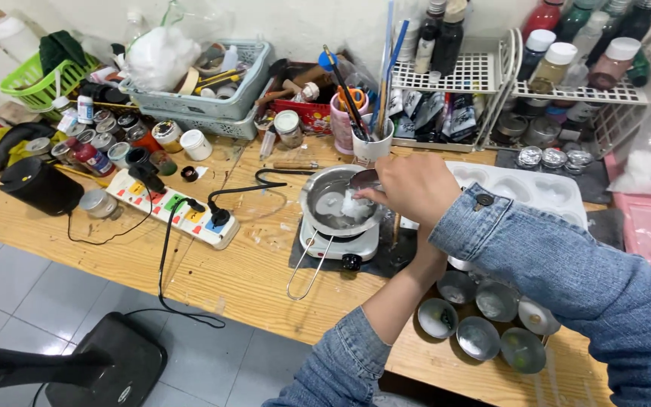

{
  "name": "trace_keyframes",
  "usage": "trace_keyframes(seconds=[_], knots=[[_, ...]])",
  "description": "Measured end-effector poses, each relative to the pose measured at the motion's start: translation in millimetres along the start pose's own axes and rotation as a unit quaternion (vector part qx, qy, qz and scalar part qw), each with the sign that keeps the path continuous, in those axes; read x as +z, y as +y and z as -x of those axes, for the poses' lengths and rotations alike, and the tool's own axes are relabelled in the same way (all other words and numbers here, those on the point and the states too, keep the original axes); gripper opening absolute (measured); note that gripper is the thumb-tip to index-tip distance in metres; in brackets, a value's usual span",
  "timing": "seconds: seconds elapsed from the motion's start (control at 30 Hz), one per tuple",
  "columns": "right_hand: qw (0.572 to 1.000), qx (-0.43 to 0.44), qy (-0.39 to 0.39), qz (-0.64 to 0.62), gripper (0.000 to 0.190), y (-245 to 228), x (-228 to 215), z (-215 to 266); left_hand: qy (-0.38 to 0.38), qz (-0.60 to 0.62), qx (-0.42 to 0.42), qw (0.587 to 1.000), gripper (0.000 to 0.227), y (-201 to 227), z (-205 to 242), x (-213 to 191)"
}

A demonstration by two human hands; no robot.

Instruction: Scooping and mixing wax materials into small containers at a workshop table.

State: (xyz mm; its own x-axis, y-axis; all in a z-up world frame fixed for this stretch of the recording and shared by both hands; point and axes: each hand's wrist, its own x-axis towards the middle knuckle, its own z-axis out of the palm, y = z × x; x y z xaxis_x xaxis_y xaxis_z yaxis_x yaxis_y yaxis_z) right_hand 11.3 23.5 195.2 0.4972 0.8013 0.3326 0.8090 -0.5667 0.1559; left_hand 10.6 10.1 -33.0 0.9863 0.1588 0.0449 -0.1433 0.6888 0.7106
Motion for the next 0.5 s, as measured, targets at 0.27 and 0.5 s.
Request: trace_keyframes(seconds=[0.27, 0.5], knots=[[0.996, 0.002, 0.005, -0.085, 0.045, 27.1, -4.9, 15.3, -0.003, 0.036, -0.059, 0.998, 0.055, 32.5, 4.0, 14.9], [0.993, 0.067, -0.075, -0.069, 0.019, 66.9, -68.3, 90.1, -0.079, 0.098, -0.086, 0.988, 0.063, 55.1, 14.4, 31.5]])
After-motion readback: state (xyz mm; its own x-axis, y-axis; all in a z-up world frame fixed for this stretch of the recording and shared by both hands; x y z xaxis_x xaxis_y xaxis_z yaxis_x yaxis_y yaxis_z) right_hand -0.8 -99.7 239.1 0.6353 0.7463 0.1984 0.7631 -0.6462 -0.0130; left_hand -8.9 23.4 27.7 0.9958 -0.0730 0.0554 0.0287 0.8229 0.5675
